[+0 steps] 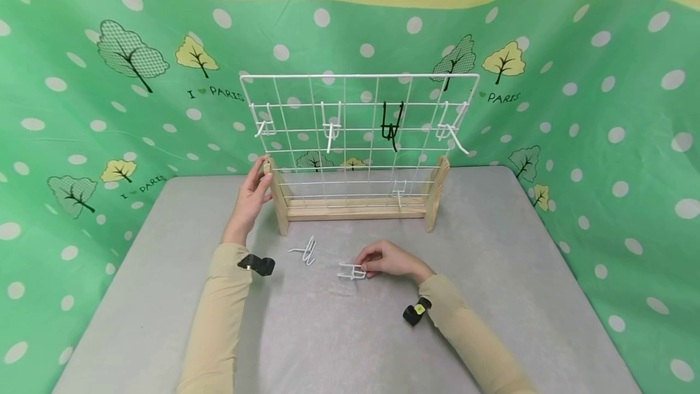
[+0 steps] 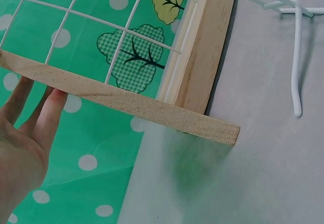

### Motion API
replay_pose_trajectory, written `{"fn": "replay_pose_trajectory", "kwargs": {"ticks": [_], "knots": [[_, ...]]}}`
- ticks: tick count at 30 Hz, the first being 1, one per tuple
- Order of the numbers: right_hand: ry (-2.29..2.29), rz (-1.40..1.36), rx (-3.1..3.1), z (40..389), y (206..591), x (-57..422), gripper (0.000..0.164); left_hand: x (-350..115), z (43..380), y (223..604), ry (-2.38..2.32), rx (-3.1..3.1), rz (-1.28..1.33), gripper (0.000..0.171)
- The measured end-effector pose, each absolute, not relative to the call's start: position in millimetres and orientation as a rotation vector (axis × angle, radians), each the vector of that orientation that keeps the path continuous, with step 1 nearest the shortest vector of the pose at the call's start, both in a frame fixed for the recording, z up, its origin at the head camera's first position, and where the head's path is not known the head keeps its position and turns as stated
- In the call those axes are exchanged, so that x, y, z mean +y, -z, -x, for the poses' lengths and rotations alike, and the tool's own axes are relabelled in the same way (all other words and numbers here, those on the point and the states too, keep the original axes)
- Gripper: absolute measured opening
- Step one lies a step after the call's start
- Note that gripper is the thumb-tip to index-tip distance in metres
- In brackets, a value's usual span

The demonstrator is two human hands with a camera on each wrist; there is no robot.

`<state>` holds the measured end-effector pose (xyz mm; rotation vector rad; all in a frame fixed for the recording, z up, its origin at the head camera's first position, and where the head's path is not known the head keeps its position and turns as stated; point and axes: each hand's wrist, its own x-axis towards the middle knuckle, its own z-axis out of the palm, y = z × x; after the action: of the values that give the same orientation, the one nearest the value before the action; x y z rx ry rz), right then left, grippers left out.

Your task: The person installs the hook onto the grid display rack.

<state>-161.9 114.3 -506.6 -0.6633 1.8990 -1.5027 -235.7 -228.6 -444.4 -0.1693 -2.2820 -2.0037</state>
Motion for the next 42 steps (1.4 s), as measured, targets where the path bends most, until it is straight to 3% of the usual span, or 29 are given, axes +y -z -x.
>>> {"fn": "replay_pose_trajectory", "kwargs": {"ticks": [42], "knots": [[1.867,0.33,1.91,166,517,122,0.025,-229,234,437,1.952,-2.324,0.249,0.052]]}}
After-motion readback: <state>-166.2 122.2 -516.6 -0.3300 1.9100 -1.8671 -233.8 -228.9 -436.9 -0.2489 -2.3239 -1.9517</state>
